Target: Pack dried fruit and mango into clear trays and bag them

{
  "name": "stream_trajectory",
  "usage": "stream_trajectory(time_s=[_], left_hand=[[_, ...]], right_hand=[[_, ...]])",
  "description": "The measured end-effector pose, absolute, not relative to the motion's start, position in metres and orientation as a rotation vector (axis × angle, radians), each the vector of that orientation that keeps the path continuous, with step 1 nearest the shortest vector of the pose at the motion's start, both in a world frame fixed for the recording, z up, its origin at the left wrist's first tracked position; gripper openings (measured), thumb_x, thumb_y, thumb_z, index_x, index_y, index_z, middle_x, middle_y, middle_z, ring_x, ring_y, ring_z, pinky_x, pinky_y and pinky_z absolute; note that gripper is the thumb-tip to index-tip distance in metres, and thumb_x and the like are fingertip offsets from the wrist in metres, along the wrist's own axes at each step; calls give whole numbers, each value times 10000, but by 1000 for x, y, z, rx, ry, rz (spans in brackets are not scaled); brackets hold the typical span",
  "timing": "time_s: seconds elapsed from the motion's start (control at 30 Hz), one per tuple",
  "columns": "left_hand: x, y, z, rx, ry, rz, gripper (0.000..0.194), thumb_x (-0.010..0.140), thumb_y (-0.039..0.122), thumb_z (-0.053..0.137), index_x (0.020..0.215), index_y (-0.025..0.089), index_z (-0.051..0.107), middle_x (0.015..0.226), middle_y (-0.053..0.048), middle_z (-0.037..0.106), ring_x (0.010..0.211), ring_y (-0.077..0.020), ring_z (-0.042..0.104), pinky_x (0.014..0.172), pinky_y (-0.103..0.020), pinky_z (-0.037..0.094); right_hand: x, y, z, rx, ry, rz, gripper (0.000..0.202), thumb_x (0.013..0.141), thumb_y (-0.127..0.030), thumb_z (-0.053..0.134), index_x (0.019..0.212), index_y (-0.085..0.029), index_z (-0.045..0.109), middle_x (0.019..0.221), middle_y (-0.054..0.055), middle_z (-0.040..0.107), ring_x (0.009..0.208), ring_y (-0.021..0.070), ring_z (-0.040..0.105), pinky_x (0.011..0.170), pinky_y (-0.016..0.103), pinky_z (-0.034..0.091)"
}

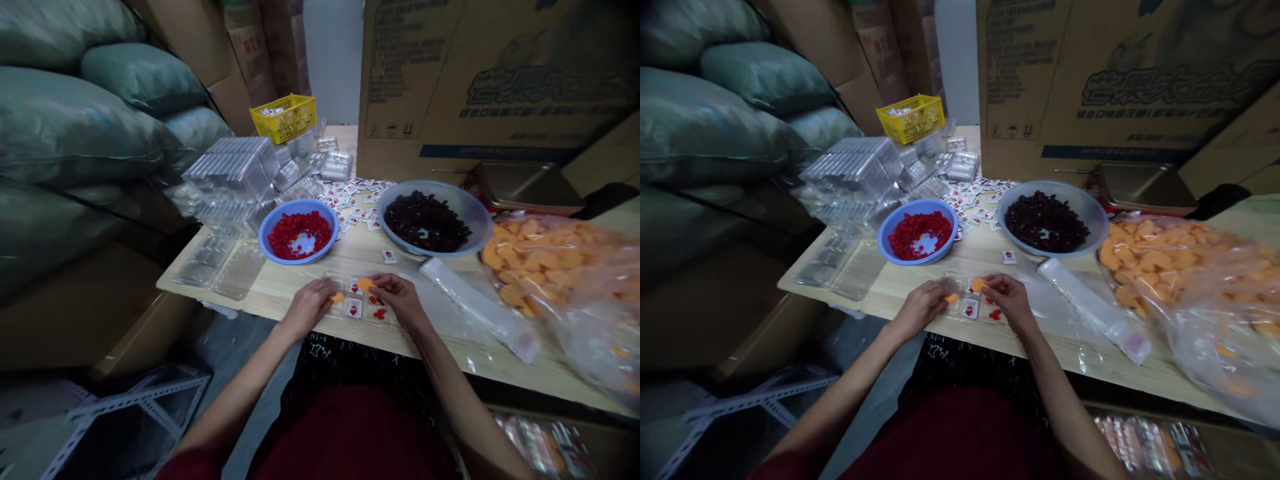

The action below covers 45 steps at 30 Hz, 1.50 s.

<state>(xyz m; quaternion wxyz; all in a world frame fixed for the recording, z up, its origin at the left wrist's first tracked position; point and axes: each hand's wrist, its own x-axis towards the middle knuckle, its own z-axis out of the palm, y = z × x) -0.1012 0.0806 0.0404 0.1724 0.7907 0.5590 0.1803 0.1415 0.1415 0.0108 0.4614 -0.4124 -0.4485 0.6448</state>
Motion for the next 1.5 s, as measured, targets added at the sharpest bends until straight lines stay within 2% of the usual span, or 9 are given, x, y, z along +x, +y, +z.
stream_trajectory(time_s=[0.17, 0.33, 0.53, 0.63, 0.9, 1.1, 1.3, 1.4, 1.5], left_hand=[[-96, 80, 35, 2459, 1551, 199, 124, 903, 235, 579, 836, 207, 680, 899, -74, 678, 991, -260, 559, 848, -377, 428], [-110, 72, 43, 2183, 1594, 602, 156, 932, 246, 544, 1025, 218, 666, 1042, -67, 686, 1009, -220, 577, 878, -349, 440], [-118, 72, 33, 1685, 1765, 906, 214, 874, 235, 607, 1079, 203, 555, 870, -5, 643, 740, -146, 591, 711, -274, 464], [-117, 77, 27, 1651, 1641, 909, 327, 865, 228, 619, 1183, 209, 548, 982, -24, 674, 810, -146, 615, 740, -264, 474], [-112, 89, 15, 1948, 1825, 760, 257, 880, 160, 561, 1110, 198, 670, 1061, -80, 679, 998, -220, 583, 910, -363, 456], [-111, 89, 15, 2183, 1910, 528, 281, 939, 229, 512, 1131, 252, 716, 1051, -85, 618, 992, -235, 505, 861, -375, 429], [-108, 88, 22, 2328, 1848, 343, 208, 930, 258, 538, 999, 243, 734, 995, -91, 628, 1011, -259, 505, 857, -416, 410], [-102, 83, 29, 2258, 1875, 500, 254, 942, 238, 508, 1104, 219, 702, 1034, -111, 659, 1019, -265, 542, 875, -429, 435], [-83, 73, 34, 2156, 1771, 835, 382, 990, 219, 396, 1331, 219, 568, 1222, -115, 655, 1121, -231, 572, 970, -415, 443]], right_hand=[[105, 146, 8, -916, -1211, 1548, 282, 617, -357, 862, 732, -202, 655, 981, 40, 688, 923, 192, 659, 862, 374, 553], [67, 148, -9, -899, -1423, 1465, 215, 684, -332, 780, 752, -206, 621, 993, 49, 663, 960, 212, 642, 862, 409, 553], [46, 146, -22, -892, -1504, 1521, 212, 703, -241, 690, 897, -214, 610, 954, 22, 638, 928, 185, 637, 866, 366, 550], [45, 144, -23, -869, -1498, 1557, 234, 709, -220, 678, 927, -224, 594, 977, 14, 627, 951, 179, 632, 868, 346, 548], [64, 136, -10, -875, -1772, 1234, 257, 776, -170, 612, 1026, -230, 612, 1141, 64, 597, 1098, 219, 571, 949, 390, 485], [74, 107, -1, -1065, -2350, 740, 128, 832, -91, 613, 829, -212, 654, 953, 43, 678, 1024, 248, 535, 925, 426, 346], [61, 107, 0, -1125, -2457, 703, 181, 857, -78, 569, 772, -203, 668, 931, 71, 696, 964, 256, 552, 884, 431, 352], [69, 110, -1, -1087, -2148, 920, 96, 824, -162, 649, 873, -223, 703, 1015, 78, 702, 1026, 279, 576, 950, 460, 380], [79, 113, 5, -1014, -1626, 1288, 242, 873, -417, 642, 1027, -242, 708, 1096, 77, 705, 1066, 275, 611, 987, 453, 433]])
